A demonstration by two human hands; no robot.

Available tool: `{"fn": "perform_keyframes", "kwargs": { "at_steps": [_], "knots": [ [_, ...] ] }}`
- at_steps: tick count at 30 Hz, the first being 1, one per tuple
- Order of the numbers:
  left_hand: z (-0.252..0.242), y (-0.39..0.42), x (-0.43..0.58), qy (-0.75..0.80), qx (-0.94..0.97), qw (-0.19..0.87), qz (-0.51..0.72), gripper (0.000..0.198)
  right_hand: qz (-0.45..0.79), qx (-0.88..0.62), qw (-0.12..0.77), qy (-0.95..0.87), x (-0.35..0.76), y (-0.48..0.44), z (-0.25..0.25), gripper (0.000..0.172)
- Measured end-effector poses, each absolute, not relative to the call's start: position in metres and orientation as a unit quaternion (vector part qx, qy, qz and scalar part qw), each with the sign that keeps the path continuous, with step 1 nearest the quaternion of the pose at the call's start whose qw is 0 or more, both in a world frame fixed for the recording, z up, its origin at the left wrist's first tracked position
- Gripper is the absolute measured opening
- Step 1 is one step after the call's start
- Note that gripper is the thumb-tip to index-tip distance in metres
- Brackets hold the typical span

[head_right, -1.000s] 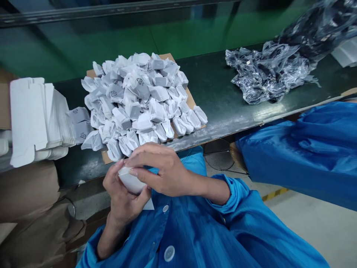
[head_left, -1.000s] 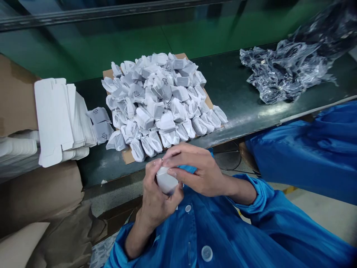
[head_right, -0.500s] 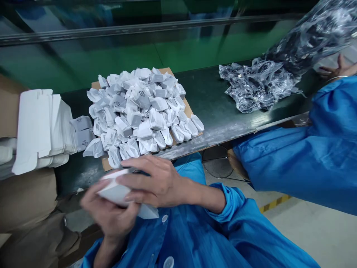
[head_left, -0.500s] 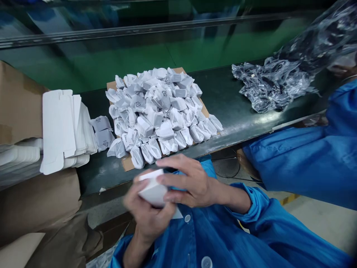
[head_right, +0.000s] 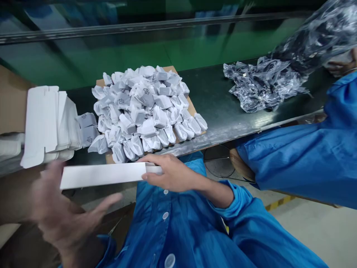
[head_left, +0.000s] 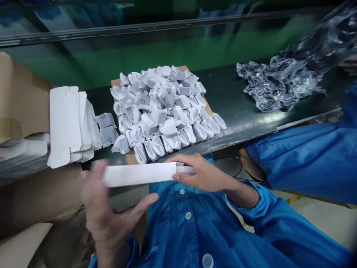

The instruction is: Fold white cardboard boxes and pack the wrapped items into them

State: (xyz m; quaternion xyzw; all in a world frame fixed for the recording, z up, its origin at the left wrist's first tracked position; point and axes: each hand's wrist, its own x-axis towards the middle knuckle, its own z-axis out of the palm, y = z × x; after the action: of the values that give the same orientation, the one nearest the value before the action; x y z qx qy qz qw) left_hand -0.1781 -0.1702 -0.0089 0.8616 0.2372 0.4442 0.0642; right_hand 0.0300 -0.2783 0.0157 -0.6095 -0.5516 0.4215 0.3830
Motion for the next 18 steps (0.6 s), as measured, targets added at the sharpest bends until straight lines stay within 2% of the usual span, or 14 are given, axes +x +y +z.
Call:
{"fn": "perform_keyframes", "kwargs": {
  "at_steps": [2,4,6,8,10,12,15,18],
  "knots": [
    [-0.002,-0.172,-0.184,0.146,0.929,0.014,0.339,0.100,0.420,-0.574,0.355,-0.607,0.036,-0.271,0.023,0.029],
    [0.000,-0.173,-0.184,0.104,0.957,-0.027,0.268,0.082,0.416,-0.549,0.343,-0.638,0.036,-0.268,0.028,0.032],
    [-0.003,-0.175,-0.182,0.124,0.955,-0.035,0.267,0.064,0.403,-0.558,0.362,-0.629,0.033,-0.270,0.031,0.038],
    [-0.012,-0.178,-0.181,0.156,0.945,-0.033,0.284,0.056,0.319,-0.594,0.431,-0.600,0.027,-0.279,0.030,0.043],
    [-0.023,-0.183,-0.182,0.180,0.939,-0.011,0.292,0.056,0.164,-0.623,0.477,-0.598,0.019,-0.293,0.026,0.040],
    [-0.033,-0.190,-0.183,0.203,0.935,0.033,0.289,0.057,0.025,-0.631,0.433,-0.643,0.010,-0.305,0.020,0.032],
    [-0.042,-0.204,-0.178,0.268,0.910,0.121,0.293,0.060,-0.065,-0.622,0.329,-0.707,0.000,-0.312,0.011,0.014],
    [-0.047,-0.214,-0.173,0.351,0.865,0.200,0.297,0.060,-0.124,-0.582,0.314,-0.740,0.002,-0.303,0.005,0.012]
  ]
}}
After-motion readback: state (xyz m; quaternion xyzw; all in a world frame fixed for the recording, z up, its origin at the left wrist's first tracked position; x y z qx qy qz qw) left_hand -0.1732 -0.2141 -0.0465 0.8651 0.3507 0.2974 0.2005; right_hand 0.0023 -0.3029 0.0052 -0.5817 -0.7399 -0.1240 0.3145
